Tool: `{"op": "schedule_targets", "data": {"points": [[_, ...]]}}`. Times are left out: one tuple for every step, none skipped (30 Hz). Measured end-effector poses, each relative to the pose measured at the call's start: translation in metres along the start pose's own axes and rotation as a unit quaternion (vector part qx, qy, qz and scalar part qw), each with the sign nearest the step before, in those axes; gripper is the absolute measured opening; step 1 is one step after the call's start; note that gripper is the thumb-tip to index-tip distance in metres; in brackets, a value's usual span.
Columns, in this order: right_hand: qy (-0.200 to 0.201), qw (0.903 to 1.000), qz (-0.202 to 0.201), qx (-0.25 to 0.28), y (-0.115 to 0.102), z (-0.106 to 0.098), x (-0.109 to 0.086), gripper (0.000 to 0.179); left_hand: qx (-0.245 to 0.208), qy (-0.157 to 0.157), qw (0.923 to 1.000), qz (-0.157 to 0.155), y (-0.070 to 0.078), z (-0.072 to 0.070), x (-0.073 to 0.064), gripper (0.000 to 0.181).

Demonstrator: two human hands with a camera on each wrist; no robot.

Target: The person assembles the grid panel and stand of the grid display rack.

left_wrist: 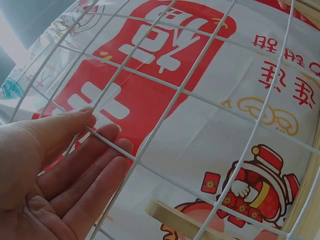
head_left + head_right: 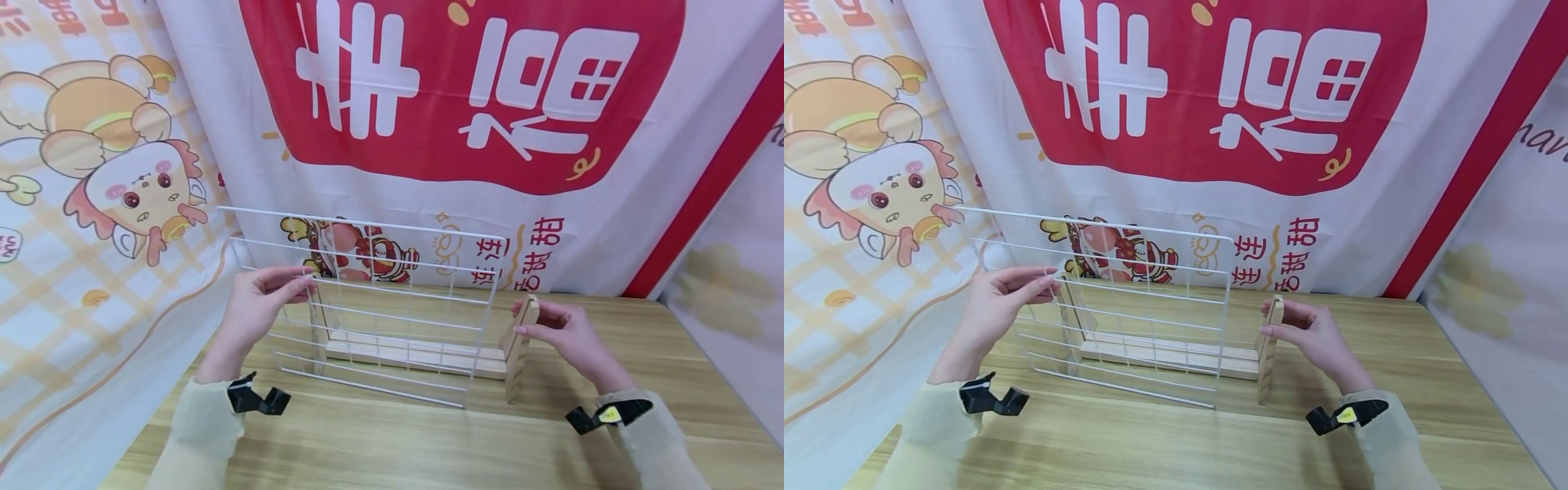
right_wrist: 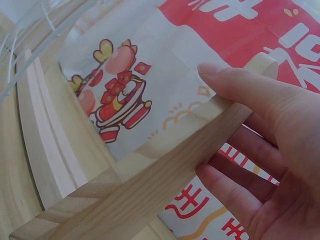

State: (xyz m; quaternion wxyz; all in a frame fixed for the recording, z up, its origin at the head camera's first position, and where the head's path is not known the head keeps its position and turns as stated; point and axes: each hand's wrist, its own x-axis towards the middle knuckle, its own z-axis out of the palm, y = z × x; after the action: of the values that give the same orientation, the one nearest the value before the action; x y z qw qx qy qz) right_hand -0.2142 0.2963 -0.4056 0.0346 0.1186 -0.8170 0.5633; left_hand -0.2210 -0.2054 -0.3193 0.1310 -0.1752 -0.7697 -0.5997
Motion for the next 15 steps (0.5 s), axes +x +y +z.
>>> {"op": "schedule_targets", "data": {"points": [[0.000,1.0000,0.000,0.000,0.000,0.000,0.000,0.049,-0.002,0.001,1.0000,-0.003,0.000,0.001,0.000,0.029],[0.000,1.0000,0.001,-0.002,0.000,0.000,0.000,0.049,-0.004,0.003,1.0000,-0.007,0.001,0.003,0.001,0.030],[0.001,1.0000,0.001,-0.003,0.000,0.000,0.000,0.049,-0.007,0.008,0.9999,-0.011,0.001,0.004,0.001,0.030],[0.001,1.0000,0.002,-0.004,0.000,0.000,0.000,0.049,-0.011,0.012,0.9998,-0.013,0.001,0.006,0.001,0.031],[0.001,1.0000,0.002,-0.005,0.000,0.001,0.000,0.049,-0.013,0.018,0.9996,-0.017,0.001,0.007,0.002,0.031],[0.001,1.0000,0.003,-0.007,-0.001,0.001,-0.001,0.049,-0.017,0.025,0.9993,-0.021,0.001,0.009,0.002,0.032],[0.001,0.9999,0.005,-0.009,-0.001,0.001,-0.001,0.049,-0.024,0.031,0.9989,-0.024,0.001,0.011,0.003,0.032],[0.002,0.9999,0.005,-0.012,-0.001,0.001,-0.001,0.050,-0.029,0.039,0.9985,-0.027,0.001,0.013,0.003,0.033],[0.002,0.9999,0.006,-0.011,-0.001,0.001,-0.001,0.050,-0.035,0.046,0.9979,-0.030,0.001,0.014,0.003,0.033],[0.002,0.9999,0.007,-0.013,-0.001,0.001,-0.001,0.050,-0.041,0.052,0.9973,-0.032,0.001,0.016,0.004,0.033],[0.002,0.9999,0.008,-0.014,-0.002,0.001,-0.001,0.051,-0.044,0.058,0.9967,-0.036,0.001,0.017,0.004,0.033],[0.002,0.9999,0.008,-0.014,-0.002,0.001,-0.001,0.051,-0.048,0.061,0.9962,-0.039,0.000,0.018,0.004,0.034],[0.003,0.9999,0.008,-0.014,-0.002,0.001,-0.001,0.051,-0.052,0.063,0.9959,-0.040,0.001,0.019,0.004,0.035],[0.002,0.9999,0.008,-0.012,-0.002,0.001,-0.001,0.051,-0.053,0.065,0.9956,-0.041,0.001,0.020,0.004,0.036],[0.002,0.9999,0.007,-0.011,-0.002,0.001,-0.002,0.051,-0.054,0.065,0.9955,-0.043,0.001,0.021,0.004,0.036]]}}
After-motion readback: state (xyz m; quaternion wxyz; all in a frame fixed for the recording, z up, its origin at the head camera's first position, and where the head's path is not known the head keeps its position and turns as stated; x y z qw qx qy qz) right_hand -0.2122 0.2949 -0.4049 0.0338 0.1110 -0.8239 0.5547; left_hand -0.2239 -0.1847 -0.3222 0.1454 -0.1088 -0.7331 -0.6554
